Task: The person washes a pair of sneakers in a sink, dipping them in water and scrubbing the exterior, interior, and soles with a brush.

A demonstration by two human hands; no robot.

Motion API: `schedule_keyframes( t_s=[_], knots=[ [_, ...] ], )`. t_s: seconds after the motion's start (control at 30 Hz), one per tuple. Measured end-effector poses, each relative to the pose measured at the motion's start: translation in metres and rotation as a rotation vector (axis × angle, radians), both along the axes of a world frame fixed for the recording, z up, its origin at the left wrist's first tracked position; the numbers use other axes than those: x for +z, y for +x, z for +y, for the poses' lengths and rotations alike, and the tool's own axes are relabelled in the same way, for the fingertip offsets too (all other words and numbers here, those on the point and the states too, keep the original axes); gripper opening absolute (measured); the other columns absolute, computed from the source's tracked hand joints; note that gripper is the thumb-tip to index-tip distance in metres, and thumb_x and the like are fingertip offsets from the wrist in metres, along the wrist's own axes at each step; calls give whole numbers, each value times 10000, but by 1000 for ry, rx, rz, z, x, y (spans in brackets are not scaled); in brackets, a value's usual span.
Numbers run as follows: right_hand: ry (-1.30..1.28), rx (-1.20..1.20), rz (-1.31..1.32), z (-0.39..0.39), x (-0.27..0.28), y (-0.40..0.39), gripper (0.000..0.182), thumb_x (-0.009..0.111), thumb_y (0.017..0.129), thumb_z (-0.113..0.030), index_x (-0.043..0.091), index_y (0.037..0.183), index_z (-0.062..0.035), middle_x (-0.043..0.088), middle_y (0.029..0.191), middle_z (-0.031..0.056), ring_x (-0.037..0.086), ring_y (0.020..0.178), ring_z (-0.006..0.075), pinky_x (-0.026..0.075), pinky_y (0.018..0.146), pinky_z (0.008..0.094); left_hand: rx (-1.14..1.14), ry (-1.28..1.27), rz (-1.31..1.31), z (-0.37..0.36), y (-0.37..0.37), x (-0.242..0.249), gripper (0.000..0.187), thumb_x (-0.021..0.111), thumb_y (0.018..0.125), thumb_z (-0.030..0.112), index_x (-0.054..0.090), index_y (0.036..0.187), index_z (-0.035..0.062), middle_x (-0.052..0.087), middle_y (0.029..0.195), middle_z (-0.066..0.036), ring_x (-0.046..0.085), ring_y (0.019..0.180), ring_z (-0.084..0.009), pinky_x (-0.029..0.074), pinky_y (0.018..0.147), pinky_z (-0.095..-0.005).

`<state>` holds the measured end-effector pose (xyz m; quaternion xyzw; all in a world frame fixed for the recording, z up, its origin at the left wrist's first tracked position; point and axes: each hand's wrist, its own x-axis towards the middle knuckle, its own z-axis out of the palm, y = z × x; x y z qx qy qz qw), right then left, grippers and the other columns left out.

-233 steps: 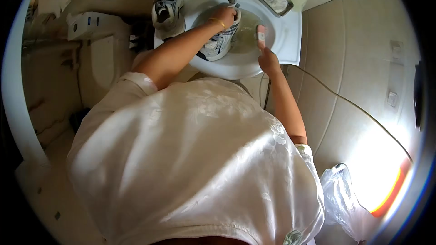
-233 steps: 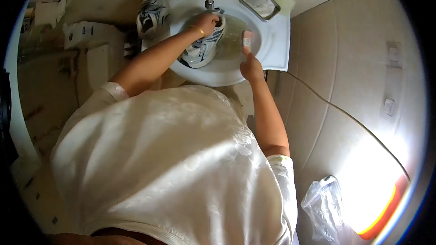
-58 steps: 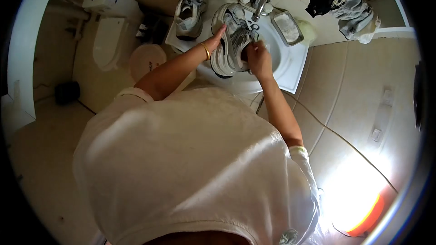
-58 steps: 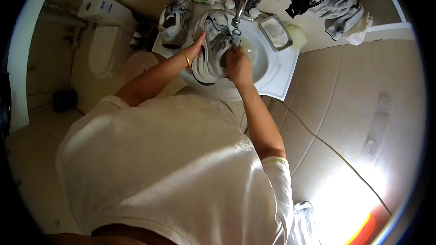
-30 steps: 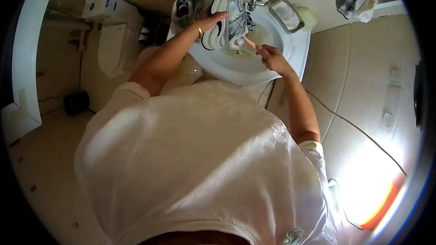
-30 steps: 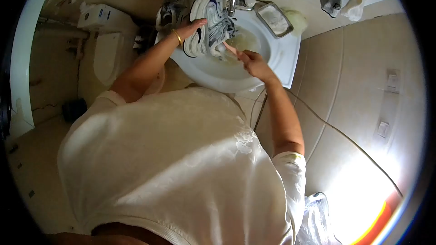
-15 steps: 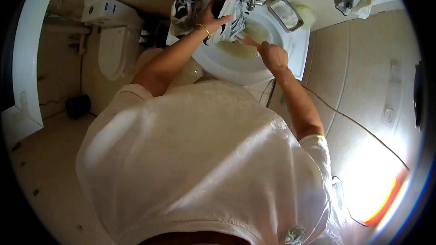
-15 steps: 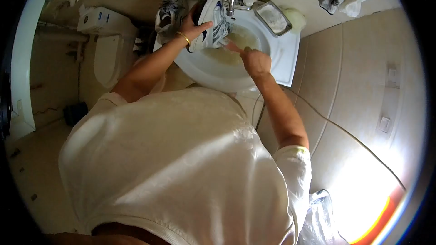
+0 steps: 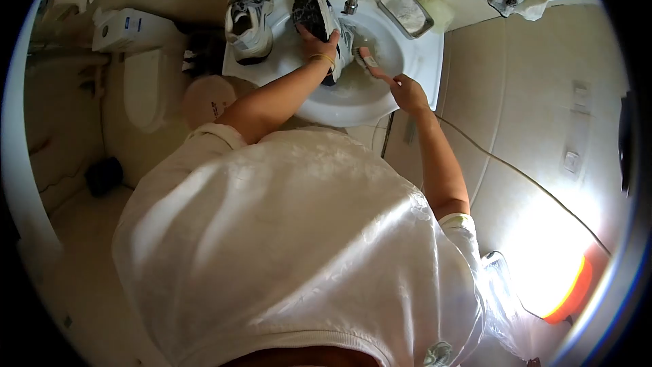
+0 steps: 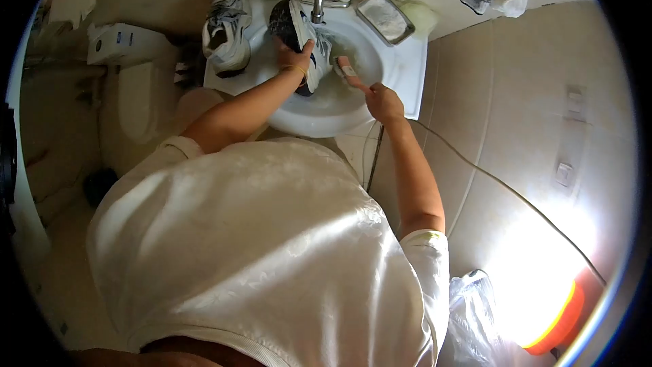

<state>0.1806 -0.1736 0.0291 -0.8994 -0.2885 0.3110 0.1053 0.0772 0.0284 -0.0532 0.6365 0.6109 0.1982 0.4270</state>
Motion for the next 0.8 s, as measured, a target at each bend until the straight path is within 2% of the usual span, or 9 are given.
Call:
schedule_keyframes(
  t_s=[0.2, 0.27, 0.4, 0.47, 0.5, 0.53, 0.57, 0.7, 0.8],
  knots=[
    [140, -73, 43, -14, -24, 11, 311, 521, 838, -257, 586, 1034, -24, 630, 871, 186, 609, 809, 306, 468, 714, 360, 3, -59, 320, -17, 24, 10, 1103, 696, 641, 482, 2, 1391, 67, 378, 1287, -241, 440, 1144, -358, 369, 952, -413],
    [170, -121, 67, -9, -14, 7, 298, 489, 853, -255, 586, 1028, -34, 621, 912, 206, 589, 860, 358, 464, 742, 399, 27, -78, 204, -14, 26, -4, 1098, 710, 635, 459, 20, 1391, 61, 368, 1292, -244, 417, 1164, -357, 353, 968, -401],
    [315, -173, 58, -9, -14, 8, 297, 517, 850, -247, 587, 1033, -24, 625, 874, 209, 609, 811, 312, 467, 710, 360, 71, 134, -254, -5, 21, -67, 1081, 745, 621, 379, 64, 1386, 34, 356, 1303, -226, 381, 1195, -321, 327, 989, -365],
    [349, -231, 85, -13, -1, 10, 294, 538, 848, -237, 587, 1045, -23, 637, 842, 190, 625, 761, 253, 468, 679, 324, 41, -133, -653, -4, 9, -33, 1041, 757, 622, 292, 96, 1371, 2, 357, 1302, -189, 375, 1184, -280, 322, 984, -339],
    [389, -246, 137, -13, 21, 9, 284, 563, 844, -219, 591, 1045, -21, 641, 786, 132, 581, 683, 145, 451, 632, 279, 18, -199, -736, 1, 2, -31, 1025, 757, 625, 281, 108, 1367, -1, 364, 1296, -182, 378, 1178, -272, 323, 980, -335],
    [367, -200, 140, -15, 39, 11, 278, 567, 842, -215, 595, 1036, -18, 634, 767, 114, 560, 668, 130, 445, 618, 272, -2, -264, -818, 5, -5, -30, 1010, 757, 628, 270, 120, 1362, -3, 371, 1290, -174, 381, 1172, -264, 324, 976, -332],
    [345, -150, 142, -17, 56, 15, 272, 571, 840, -210, 599, 1027, -15, 627, 748, 96, 540, 653, 115, 438, 604, 266, -40, -277, -860, 10, -10, -39, 680, 714, 679, 274, 399, 1244, 64, 506, 1152, -85, 494, 1036, -231, 397, 899, -357],
    [227, 38, 328, -10, 131, 46, 260, 584, 831, -211, 621, 987, -6, 548, 626, 40, 467, 574, 86, 385, 525, 244, 55, -972, -970, 16, -43, -14, 399, 578, 804, 339, 550, 1118, 95, 546, 1112, -47, 520, 1015, -230, 411, 894, -368],
    [112, 146, 542, 1, 148, 69, 271, 579, 822, -242, 636, 938, -3, 505, 566, 21, 443, 523, 79, 361, 483, 249, 0, -1248, -1135, 12, -53, -8, 483, 578, 791, 380, 501, 1177, 99, 517, 1164, -49, 494, 1043, -226, 391, 915, -396]
  ],
)
